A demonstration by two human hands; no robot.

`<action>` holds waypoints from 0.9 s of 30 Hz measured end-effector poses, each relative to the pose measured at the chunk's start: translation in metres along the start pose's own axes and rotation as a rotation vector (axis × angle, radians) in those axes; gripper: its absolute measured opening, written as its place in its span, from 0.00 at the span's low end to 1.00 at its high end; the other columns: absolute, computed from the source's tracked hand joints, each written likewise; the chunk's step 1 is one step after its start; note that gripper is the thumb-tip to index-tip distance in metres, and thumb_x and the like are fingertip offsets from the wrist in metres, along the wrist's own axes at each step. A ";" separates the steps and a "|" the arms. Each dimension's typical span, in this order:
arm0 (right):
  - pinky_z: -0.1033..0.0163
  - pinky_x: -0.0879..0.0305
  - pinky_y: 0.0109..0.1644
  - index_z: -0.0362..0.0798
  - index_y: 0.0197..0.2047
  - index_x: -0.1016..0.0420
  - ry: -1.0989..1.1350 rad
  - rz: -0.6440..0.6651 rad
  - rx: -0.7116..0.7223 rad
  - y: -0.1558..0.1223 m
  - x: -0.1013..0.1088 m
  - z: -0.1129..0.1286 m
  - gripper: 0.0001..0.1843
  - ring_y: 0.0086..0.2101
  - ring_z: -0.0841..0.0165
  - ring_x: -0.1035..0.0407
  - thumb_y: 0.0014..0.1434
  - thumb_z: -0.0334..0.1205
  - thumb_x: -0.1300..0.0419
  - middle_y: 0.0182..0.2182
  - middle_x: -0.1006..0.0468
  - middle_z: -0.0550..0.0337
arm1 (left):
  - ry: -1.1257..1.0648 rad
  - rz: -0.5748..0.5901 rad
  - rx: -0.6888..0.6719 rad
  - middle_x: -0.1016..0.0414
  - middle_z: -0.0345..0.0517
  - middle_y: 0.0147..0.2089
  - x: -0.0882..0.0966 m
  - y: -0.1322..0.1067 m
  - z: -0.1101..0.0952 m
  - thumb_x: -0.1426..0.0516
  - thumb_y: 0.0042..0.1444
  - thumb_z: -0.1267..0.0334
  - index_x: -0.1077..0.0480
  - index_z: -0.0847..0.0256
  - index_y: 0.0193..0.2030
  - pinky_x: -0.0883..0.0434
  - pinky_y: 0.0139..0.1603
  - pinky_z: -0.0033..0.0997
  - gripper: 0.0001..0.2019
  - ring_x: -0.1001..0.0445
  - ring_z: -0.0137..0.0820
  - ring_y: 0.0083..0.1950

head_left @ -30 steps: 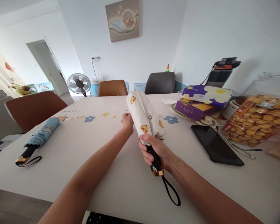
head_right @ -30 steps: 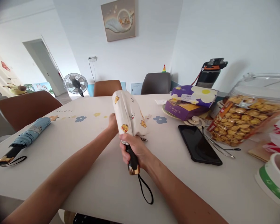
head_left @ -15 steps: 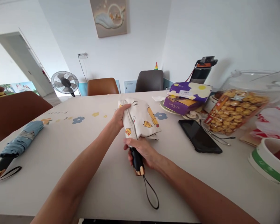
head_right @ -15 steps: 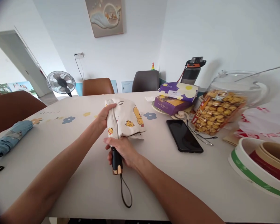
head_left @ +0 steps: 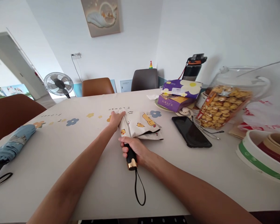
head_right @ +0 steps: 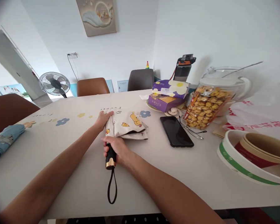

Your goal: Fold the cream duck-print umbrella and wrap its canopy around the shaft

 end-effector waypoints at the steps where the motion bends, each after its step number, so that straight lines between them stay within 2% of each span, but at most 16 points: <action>1: 0.73 0.42 0.14 0.44 0.24 0.39 0.008 0.001 0.001 0.001 0.000 0.000 0.11 0.14 0.81 0.46 0.52 0.32 0.40 0.18 0.38 0.68 | 0.125 -0.053 -0.126 0.40 0.58 0.61 0.002 0.000 -0.005 0.37 0.42 0.63 0.40 0.60 0.53 0.48 0.63 0.45 0.30 0.46 0.44 0.65; 3: 0.72 0.41 0.15 0.44 0.25 0.39 0.013 -0.004 0.001 0.002 0.000 -0.001 0.10 0.14 0.80 0.46 0.53 0.32 0.40 0.19 0.38 0.68 | 0.357 -0.104 -0.401 0.39 0.53 0.60 0.002 -0.005 -0.018 0.40 0.47 0.64 0.38 0.58 0.52 0.50 0.64 0.43 0.23 0.47 0.41 0.65; 5: 0.71 0.41 0.14 0.44 0.25 0.38 0.018 -0.013 0.000 0.003 -0.001 -0.002 0.10 0.15 0.80 0.45 0.53 0.32 0.40 0.19 0.37 0.67 | 0.468 -0.008 -0.579 0.33 0.50 0.55 -0.006 -0.014 -0.031 0.45 0.52 0.65 0.33 0.57 0.48 0.44 0.61 0.41 0.15 0.39 0.39 0.59; 8: 0.71 0.42 0.14 0.44 0.26 0.38 0.039 -0.007 -0.001 0.003 -0.001 -0.003 0.08 0.15 0.79 0.46 0.52 0.30 0.42 0.19 0.37 0.67 | 0.563 0.339 -0.681 0.26 0.45 0.47 -0.033 -0.035 -0.042 0.50 0.53 0.69 0.28 0.55 0.41 0.37 0.55 0.36 0.13 0.31 0.36 0.50; 11: 0.70 0.41 0.15 0.43 0.26 0.37 0.046 0.014 0.028 0.004 0.001 -0.003 0.06 0.16 0.78 0.44 0.52 0.29 0.43 0.19 0.37 0.66 | 0.773 0.725 -0.817 0.24 0.41 0.40 -0.066 -0.052 -0.043 0.50 0.46 0.77 0.25 0.52 0.33 0.36 0.51 0.34 0.17 0.30 0.36 0.48; 13: 0.69 0.40 0.15 0.44 0.27 0.37 0.037 0.029 0.052 0.004 0.002 -0.003 0.06 0.16 0.77 0.43 0.51 0.28 0.43 0.19 0.37 0.66 | 0.922 0.890 -0.862 0.24 0.41 0.33 -0.084 -0.057 -0.041 0.48 0.40 0.79 0.24 0.51 0.30 0.35 0.48 0.34 0.19 0.29 0.37 0.43; 15: 0.69 0.39 0.16 0.44 0.27 0.38 0.027 0.037 0.054 0.002 0.003 -0.002 0.07 0.17 0.77 0.43 0.50 0.28 0.42 0.20 0.37 0.66 | 0.991 0.952 -0.837 0.27 0.40 0.24 -0.097 -0.056 -0.038 0.46 0.35 0.80 0.24 0.50 0.27 0.35 0.46 0.35 0.19 0.30 0.38 0.36; 18: 0.69 0.39 0.16 0.45 0.27 0.39 0.022 0.038 0.037 0.000 0.003 -0.001 0.08 0.17 0.78 0.44 0.50 0.28 0.41 0.20 0.38 0.66 | 0.874 0.908 -0.686 0.31 0.39 0.19 -0.105 -0.051 -0.035 0.45 0.30 0.82 0.27 0.52 0.19 0.37 0.49 0.36 0.17 0.30 0.38 0.35; 21: 0.69 0.39 0.17 0.44 0.28 0.38 0.018 0.043 0.033 0.001 0.004 -0.001 0.08 0.17 0.78 0.43 0.51 0.30 0.40 0.20 0.37 0.66 | 0.727 0.805 -0.555 0.30 0.41 0.21 -0.100 -0.050 -0.043 0.46 0.30 0.82 0.32 0.55 0.13 0.37 0.51 0.35 0.14 0.30 0.38 0.39; 24: 0.70 0.38 0.16 0.45 0.28 0.38 0.025 0.043 0.027 0.004 0.006 -0.002 0.10 0.16 0.78 0.44 0.51 0.33 0.38 0.20 0.37 0.66 | 0.623 0.620 -0.590 0.29 0.42 0.25 -0.082 -0.053 -0.064 0.45 0.33 0.80 0.33 0.58 0.13 0.34 0.43 0.30 0.11 0.30 0.36 0.38; 27: 0.70 0.39 0.16 0.45 0.29 0.38 0.040 0.055 0.020 0.006 0.006 -0.002 0.10 0.16 0.78 0.44 0.51 0.33 0.37 0.20 0.36 0.67 | 0.483 0.427 -0.638 0.28 0.41 0.26 -0.049 -0.058 -0.087 0.47 0.39 0.77 0.29 0.59 0.20 0.34 0.32 0.26 0.09 0.32 0.30 0.30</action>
Point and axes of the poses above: each hand's wrist, its own y-axis towards the middle knuckle, its own x-axis out of the back of the hand, z = x × y, the point moved 1 cm from there along y, towards the middle knuckle
